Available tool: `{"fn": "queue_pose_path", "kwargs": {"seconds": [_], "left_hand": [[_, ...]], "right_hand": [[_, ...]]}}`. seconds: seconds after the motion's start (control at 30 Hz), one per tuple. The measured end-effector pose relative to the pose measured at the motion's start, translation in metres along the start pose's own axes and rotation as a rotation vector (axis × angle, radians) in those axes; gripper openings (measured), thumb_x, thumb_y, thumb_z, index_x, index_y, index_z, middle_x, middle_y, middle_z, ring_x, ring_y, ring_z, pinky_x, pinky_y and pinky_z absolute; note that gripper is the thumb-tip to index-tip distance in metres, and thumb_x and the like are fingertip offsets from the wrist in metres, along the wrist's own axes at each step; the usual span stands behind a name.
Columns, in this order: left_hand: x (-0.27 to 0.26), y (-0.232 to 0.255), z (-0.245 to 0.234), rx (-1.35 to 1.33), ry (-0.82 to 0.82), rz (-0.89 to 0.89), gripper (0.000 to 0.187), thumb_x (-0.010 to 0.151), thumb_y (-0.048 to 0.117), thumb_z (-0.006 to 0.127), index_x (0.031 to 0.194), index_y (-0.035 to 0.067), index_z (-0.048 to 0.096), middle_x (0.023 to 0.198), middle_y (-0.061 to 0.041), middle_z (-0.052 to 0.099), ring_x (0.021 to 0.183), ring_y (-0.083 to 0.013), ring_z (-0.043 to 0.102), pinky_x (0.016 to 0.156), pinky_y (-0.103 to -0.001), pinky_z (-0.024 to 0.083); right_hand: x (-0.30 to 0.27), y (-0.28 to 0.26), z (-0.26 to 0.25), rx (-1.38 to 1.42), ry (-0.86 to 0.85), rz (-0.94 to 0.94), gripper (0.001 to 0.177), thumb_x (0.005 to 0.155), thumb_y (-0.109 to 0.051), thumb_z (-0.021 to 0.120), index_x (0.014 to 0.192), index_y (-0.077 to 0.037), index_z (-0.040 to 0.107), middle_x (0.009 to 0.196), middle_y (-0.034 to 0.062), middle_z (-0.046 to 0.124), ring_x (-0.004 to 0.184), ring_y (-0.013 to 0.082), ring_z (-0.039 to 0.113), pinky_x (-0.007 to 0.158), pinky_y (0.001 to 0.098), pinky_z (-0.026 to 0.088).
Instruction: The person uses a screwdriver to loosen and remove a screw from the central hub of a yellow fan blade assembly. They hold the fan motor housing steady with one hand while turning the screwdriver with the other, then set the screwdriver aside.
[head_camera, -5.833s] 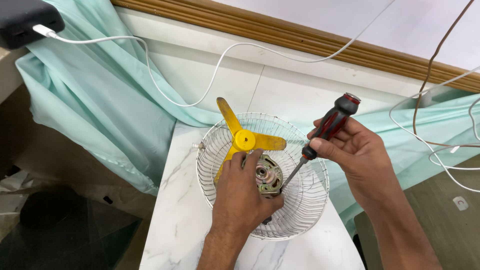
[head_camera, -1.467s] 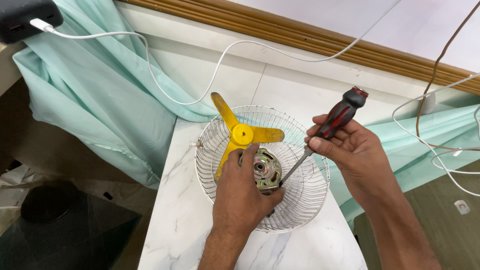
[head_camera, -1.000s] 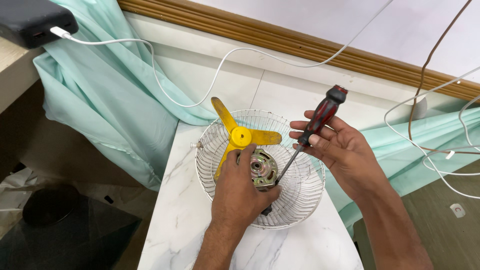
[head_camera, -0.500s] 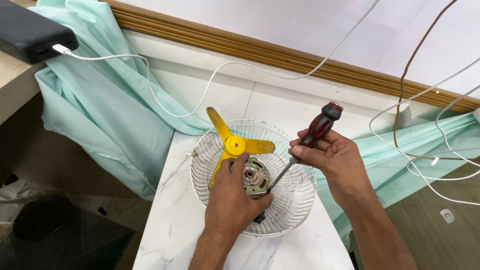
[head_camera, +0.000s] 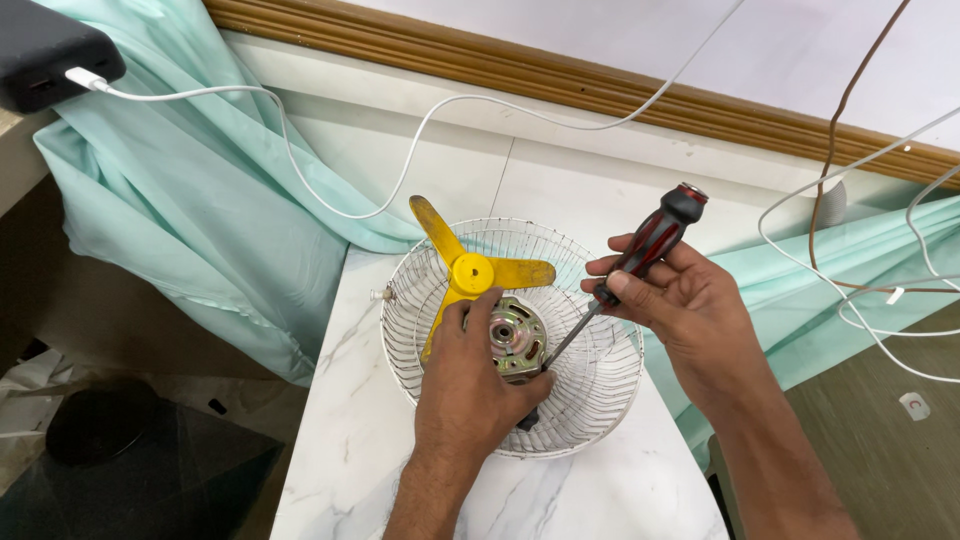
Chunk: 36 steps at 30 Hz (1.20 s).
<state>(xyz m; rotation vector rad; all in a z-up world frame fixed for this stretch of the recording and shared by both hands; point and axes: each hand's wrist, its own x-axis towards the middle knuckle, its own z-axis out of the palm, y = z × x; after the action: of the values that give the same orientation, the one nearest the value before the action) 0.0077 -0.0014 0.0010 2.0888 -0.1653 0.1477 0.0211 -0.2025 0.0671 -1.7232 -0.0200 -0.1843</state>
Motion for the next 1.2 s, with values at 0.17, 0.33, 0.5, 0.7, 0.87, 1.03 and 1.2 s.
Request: {"fn": "queue_pose_path", "kwargs": {"seconds": [0.17,0.33,0.5,0.7,0.87,1.03,1.2], "left_hand": [[0.002,-0.001,0.000,0.000,-0.012,-0.026,0.104,0.057,0.029,0.095,0.147,0.009,0.045,0.128,-0.017,0.051,0.121,-0.0339,0.054,0.101,-0.045,0.049],[0.000,0.000,0.002,0.014,-0.004,0.004,0.106,0.057,0.027,0.095,0.148,0.009,0.044,0.128,-0.018,0.050,0.121,-0.0347,0.053,0.101,-0.047,0.048],[0.000,0.000,0.004,0.034,-0.001,0.010,0.107,0.057,0.028,0.096,0.148,0.010,0.044,0.128,-0.017,0.051,0.121,-0.0345,0.052,0.100,-0.047,0.048],[0.001,0.001,0.002,0.039,-0.018,-0.015,0.105,0.058,0.029,0.095,0.148,0.011,0.044,0.125,-0.016,0.051,0.120,-0.0336,0.053,0.099,-0.047,0.050],[0.000,0.002,0.002,0.040,-0.019,-0.030,0.105,0.059,0.030,0.095,0.149,0.012,0.045,0.127,-0.016,0.051,0.123,-0.0336,0.053,0.100,-0.047,0.049],[-0.002,0.003,0.005,0.067,0.034,0.008,0.108,0.056,0.030,0.098,0.149,0.013,0.046,0.147,-0.021,0.040,0.131,-0.0386,0.047,0.101,-0.048,0.047],[-0.002,-0.001,0.008,0.015,0.017,-0.011,0.113,0.058,0.030,0.097,0.151,0.007,0.037,0.140,-0.019,0.047,0.127,-0.0359,0.050,0.102,-0.047,0.047]], "right_hand": [[-0.003,-0.004,-0.002,-0.001,-0.042,-0.120,0.033,0.090,0.000,0.068,0.122,0.003,0.062,0.104,0.0176,0.076,0.101,0.0245,0.076,0.089,0.0388,0.064],[-0.004,-0.008,0.001,-0.059,-0.079,-0.148,0.035,0.088,0.001,0.070,0.122,0.003,0.061,0.104,0.0178,0.076,0.101,0.0234,0.075,0.091,0.0381,0.064],[-0.006,-0.011,0.003,-0.104,-0.152,-0.172,0.037,0.082,0.004,0.076,0.116,0.003,0.062,0.104,0.0163,0.076,0.103,0.0216,0.074,0.094,0.0372,0.064],[-0.008,-0.009,0.011,-0.140,-0.116,-0.222,0.038,0.085,0.005,0.079,0.116,0.004,0.058,0.108,0.0185,0.069,0.108,0.0230,0.070,0.094,0.0370,0.064],[-0.009,-0.021,0.004,-0.059,-0.182,-0.044,0.047,0.084,-0.003,0.068,0.129,-0.004,0.058,0.115,0.0162,0.075,0.110,0.0224,0.074,0.095,0.0357,0.064],[-0.005,-0.018,0.009,-0.139,-0.055,-0.048,0.038,0.084,0.001,0.074,0.121,0.005,0.062,0.108,0.0214,0.076,0.104,0.0277,0.073,0.096,0.0428,0.062],[-0.008,-0.018,0.011,-0.033,-0.084,-0.066,0.039,0.085,0.001,0.070,0.123,-0.001,0.062,0.109,0.0126,0.077,0.109,0.0194,0.074,0.096,0.0345,0.062]]}}
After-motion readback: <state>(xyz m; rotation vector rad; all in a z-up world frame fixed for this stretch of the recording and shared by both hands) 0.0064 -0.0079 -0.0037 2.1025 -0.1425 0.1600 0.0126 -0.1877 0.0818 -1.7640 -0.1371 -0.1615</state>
